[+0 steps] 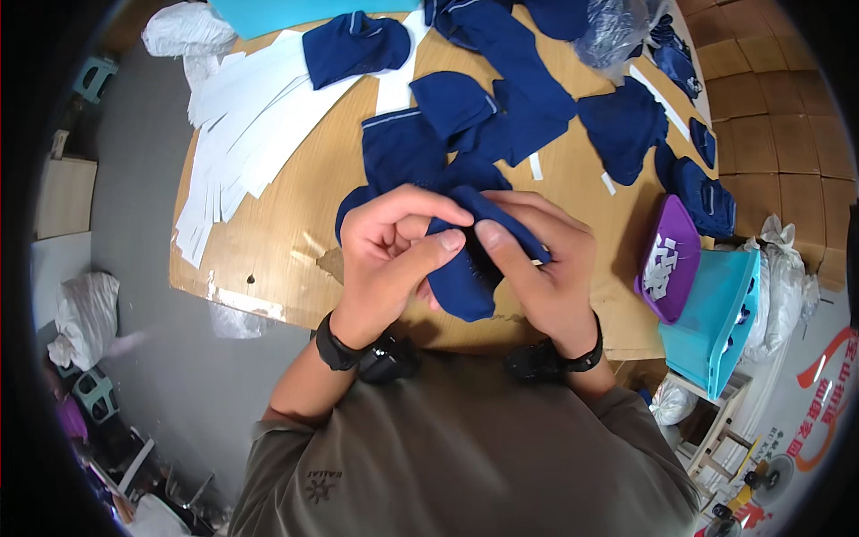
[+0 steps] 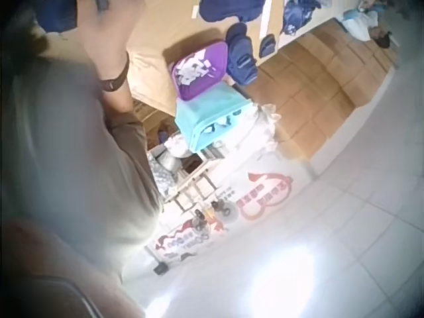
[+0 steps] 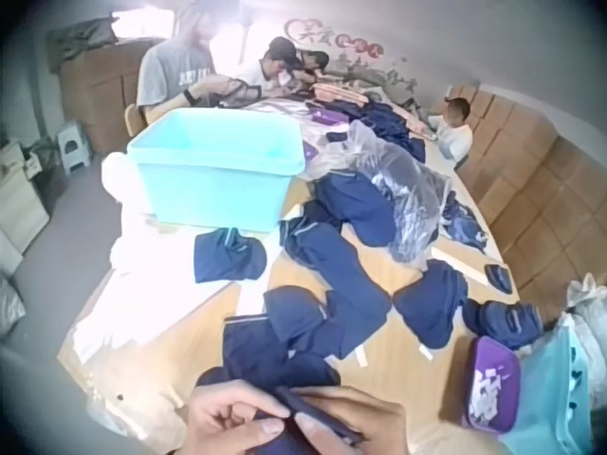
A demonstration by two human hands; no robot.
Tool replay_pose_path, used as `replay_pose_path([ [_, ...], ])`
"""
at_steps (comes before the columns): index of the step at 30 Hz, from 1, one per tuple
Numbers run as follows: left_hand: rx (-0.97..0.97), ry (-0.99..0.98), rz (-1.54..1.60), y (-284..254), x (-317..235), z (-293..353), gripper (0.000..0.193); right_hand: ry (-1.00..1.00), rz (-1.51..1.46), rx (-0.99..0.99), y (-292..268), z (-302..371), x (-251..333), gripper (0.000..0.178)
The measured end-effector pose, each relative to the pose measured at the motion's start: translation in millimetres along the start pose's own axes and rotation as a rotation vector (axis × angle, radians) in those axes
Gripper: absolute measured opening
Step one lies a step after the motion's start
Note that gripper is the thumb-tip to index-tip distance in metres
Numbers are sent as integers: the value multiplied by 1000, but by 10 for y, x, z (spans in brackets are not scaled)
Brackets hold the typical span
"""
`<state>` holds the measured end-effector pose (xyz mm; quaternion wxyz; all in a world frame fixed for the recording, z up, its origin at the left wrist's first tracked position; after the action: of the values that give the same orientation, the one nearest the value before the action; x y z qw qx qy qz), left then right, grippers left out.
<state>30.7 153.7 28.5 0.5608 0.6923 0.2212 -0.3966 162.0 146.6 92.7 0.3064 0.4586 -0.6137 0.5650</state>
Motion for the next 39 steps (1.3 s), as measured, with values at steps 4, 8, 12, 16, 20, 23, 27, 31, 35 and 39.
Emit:
replay_pose_path([
  [4, 38, 66, 61, 54, -57, -23, 25, 43, -27, 238, 125, 95, -14, 27],
  [8, 78, -6, 106, 113, -62, -56, 41, -237, -151, 167, 35, 87, 243, 41],
  [12, 153, -109, 19, 282, -68, 15, 60, -73, -24, 128, -24, 184, 28, 40],
  [16, -149, 213, -336, 1, -392, 92, 49, -126, -94, 116, -124, 227, 106, 35],
  [20, -47, 320, -565, -35, -540, 12, 52, -199, -90, -42, -273, 202, 206, 27],
  [23, 220, 300, -615, 359, -326, 53, 34, -285, 34, -135, -380, 234, 355, 23],
  [27, 127, 293, -547, 454, -244, 71, 18, -235, -63, -204, -525, 239, 409, 18],
  [31, 241, 24, -521, 722, -51, 108, 22, -106, -138, -267, -701, 279, 313, 13],
  [35, 424, -224, -584, 768, 360, 154, 22, 57, -336, -380, -834, 414, 77, 22],
  [39, 391, -371, -492, 647, 357, 202, 23, 203, -518, -516, -1010, 590, -355, 30],
])
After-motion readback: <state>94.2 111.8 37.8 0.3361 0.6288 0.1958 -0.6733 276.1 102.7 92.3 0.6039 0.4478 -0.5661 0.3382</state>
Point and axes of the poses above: each hand's wrist, its own z-axis away from the middle knuckle, its own y-axis out of the palm, x = y × z, the point moved 10 cm from there along -z, towards the middle knuckle, and after that the axes turned 1 degree about x, right-handed, at the moved point
